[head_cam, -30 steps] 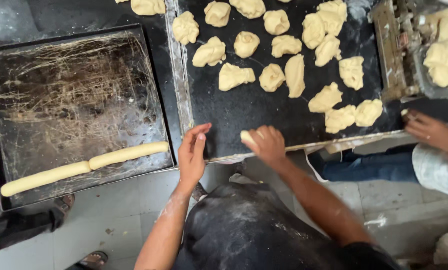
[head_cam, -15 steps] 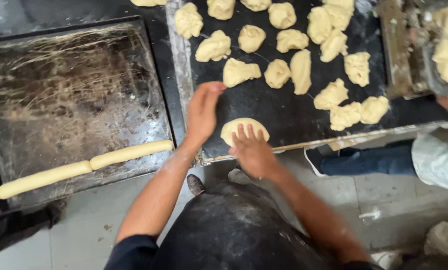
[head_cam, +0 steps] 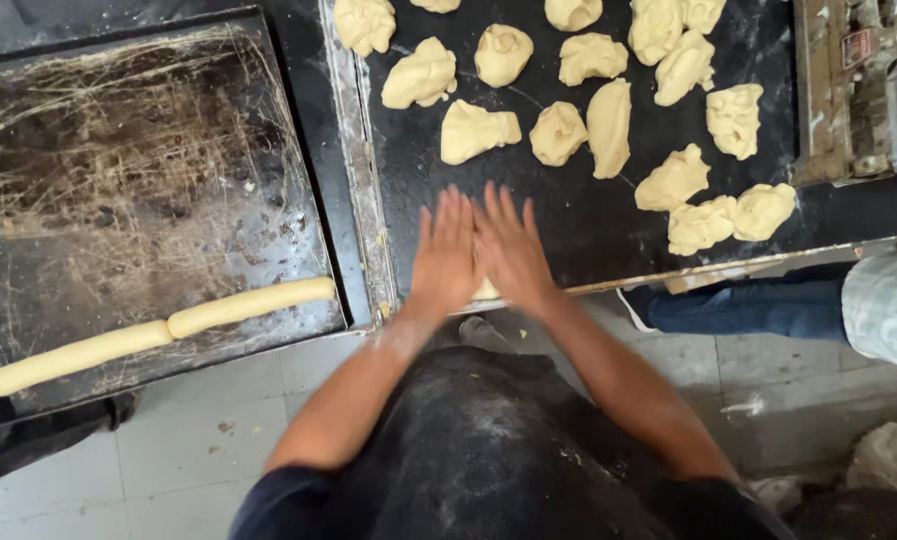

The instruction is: The person rolls small pieces of dough into long, thin cylindrical shapes by hand on a dark countertop. They place the finished rolls onto a metal tray to the left. Another person is visible in the background using a dough sheeter machine.

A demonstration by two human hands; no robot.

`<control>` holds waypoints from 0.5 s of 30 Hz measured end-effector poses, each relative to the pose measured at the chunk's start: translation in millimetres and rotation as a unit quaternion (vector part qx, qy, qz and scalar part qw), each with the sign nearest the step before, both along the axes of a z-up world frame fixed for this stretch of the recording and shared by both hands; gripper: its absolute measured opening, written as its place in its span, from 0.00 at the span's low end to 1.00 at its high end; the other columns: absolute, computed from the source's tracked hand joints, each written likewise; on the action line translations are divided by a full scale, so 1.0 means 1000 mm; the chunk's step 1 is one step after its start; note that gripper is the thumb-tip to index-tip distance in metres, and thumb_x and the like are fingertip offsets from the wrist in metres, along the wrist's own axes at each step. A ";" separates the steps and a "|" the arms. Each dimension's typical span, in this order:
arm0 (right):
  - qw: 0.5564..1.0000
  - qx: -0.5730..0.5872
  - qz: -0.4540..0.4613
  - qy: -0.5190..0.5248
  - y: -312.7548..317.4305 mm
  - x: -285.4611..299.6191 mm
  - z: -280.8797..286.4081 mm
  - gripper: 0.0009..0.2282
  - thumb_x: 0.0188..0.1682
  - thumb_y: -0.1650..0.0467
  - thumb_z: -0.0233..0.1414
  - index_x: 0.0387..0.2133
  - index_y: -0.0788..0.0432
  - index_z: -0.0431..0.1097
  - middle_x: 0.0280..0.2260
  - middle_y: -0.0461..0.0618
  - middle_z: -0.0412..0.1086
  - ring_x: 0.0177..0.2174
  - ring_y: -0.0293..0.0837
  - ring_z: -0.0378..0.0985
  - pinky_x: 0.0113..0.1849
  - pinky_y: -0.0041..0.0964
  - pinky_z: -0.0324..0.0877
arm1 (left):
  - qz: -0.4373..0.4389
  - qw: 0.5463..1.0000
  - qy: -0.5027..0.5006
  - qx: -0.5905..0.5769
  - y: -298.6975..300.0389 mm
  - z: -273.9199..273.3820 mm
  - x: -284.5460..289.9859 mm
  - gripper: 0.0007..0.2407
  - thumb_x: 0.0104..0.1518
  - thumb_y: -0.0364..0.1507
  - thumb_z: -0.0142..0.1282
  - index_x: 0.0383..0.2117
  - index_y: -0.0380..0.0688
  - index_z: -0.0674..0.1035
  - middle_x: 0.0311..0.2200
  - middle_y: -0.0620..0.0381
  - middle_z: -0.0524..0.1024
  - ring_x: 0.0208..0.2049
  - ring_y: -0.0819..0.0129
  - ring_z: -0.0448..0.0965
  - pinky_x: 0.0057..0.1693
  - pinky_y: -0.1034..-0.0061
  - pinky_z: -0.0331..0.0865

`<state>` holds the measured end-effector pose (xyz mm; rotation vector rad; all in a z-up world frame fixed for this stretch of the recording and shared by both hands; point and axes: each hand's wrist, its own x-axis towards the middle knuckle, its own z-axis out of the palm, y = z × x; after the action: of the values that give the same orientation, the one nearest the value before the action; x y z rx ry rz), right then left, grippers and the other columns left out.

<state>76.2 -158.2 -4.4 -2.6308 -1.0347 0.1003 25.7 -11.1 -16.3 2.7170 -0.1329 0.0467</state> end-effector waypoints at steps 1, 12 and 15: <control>0.999 0.020 0.008 0.041 -0.008 -0.017 0.008 0.28 0.56 0.62 0.44 0.69 0.62 0.55 0.69 0.63 0.51 0.69 0.60 0.49 0.67 0.64 0.45 | -0.061 0.998 0.015 -0.012 0.000 0.011 -0.012 0.44 0.57 0.54 0.45 0.68 0.22 0.55 0.71 0.31 0.47 0.73 0.40 0.43 0.73 0.47 0.40; 0.984 0.164 -0.070 0.015 0.003 0.044 -0.017 0.11 0.56 0.66 0.51 0.47 0.58 0.72 0.53 0.51 0.69 0.55 0.52 0.69 0.54 0.53 0.60 | 0.118 0.958 -0.122 -0.229 -0.006 -0.012 0.046 0.16 0.64 0.42 0.51 0.44 0.42 0.78 0.44 0.50 0.76 0.46 0.51 0.74 0.52 0.57 0.64; 0.977 0.189 -0.076 -0.060 0.018 0.065 -0.016 0.07 0.54 0.67 0.50 0.38 0.58 0.72 0.42 0.53 0.70 0.45 0.56 0.71 0.45 0.50 0.61 | 0.138 0.956 -0.227 -0.122 -0.006 -0.009 0.067 0.13 0.60 0.38 0.53 0.37 0.39 0.78 0.39 0.46 0.75 0.41 0.49 0.73 0.48 0.55 0.63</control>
<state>140.8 -140.2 -20.2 -2.3758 -0.7915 -0.2662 92.8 -17.1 -25.5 2.4114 0.1160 0.7204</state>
